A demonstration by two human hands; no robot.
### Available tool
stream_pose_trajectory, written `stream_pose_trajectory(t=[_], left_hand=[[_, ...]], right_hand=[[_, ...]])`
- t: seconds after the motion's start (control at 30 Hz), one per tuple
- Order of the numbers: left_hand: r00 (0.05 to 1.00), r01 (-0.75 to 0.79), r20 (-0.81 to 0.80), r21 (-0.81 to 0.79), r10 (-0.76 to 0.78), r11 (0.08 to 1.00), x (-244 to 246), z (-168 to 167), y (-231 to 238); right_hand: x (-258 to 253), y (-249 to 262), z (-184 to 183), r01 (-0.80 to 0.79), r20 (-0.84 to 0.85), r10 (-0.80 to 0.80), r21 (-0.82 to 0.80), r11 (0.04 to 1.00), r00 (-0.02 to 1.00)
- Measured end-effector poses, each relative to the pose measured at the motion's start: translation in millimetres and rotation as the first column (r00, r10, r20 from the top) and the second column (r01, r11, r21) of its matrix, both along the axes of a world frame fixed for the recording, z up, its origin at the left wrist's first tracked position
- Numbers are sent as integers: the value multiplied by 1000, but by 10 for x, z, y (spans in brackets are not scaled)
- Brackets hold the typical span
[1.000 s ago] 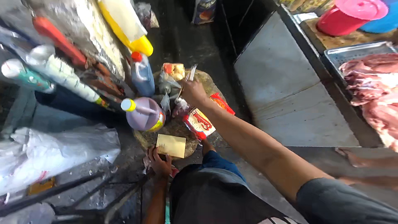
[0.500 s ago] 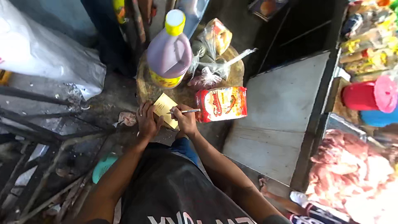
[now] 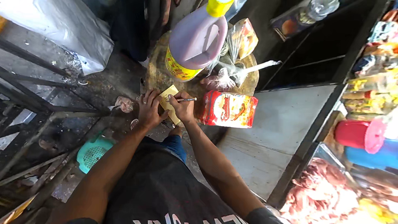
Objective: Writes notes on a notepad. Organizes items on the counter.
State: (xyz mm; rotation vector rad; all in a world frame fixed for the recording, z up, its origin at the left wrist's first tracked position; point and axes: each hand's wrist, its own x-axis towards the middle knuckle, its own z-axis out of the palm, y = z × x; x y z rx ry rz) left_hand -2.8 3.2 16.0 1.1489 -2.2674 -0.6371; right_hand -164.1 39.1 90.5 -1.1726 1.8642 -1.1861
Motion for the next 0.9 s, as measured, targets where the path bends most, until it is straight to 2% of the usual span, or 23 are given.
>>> stream_pose_trajectory(t=[0.17, 0.3, 0.57, 0.9], left_hand=[[1000, 20, -6, 17, -20, 1000, 26, 24, 20], [1000, 19, -24, 17, -19, 1000, 10, 15, -3], [998, 27, -60, 8, -26, 1000, 12, -4, -11], [997, 0, -80, -45, -4, 999, -6, -49, -38]], right_hand=[[60, 151, -124, 2, -59, -2, 4, 1000, 998], [46, 156, -196, 34, -107, -43, -87, 996, 993], [26, 161, -141, -5, -76, 6, 25, 1000, 997], [74, 85, -70, -32, -160, 34, 14, 999, 987]])
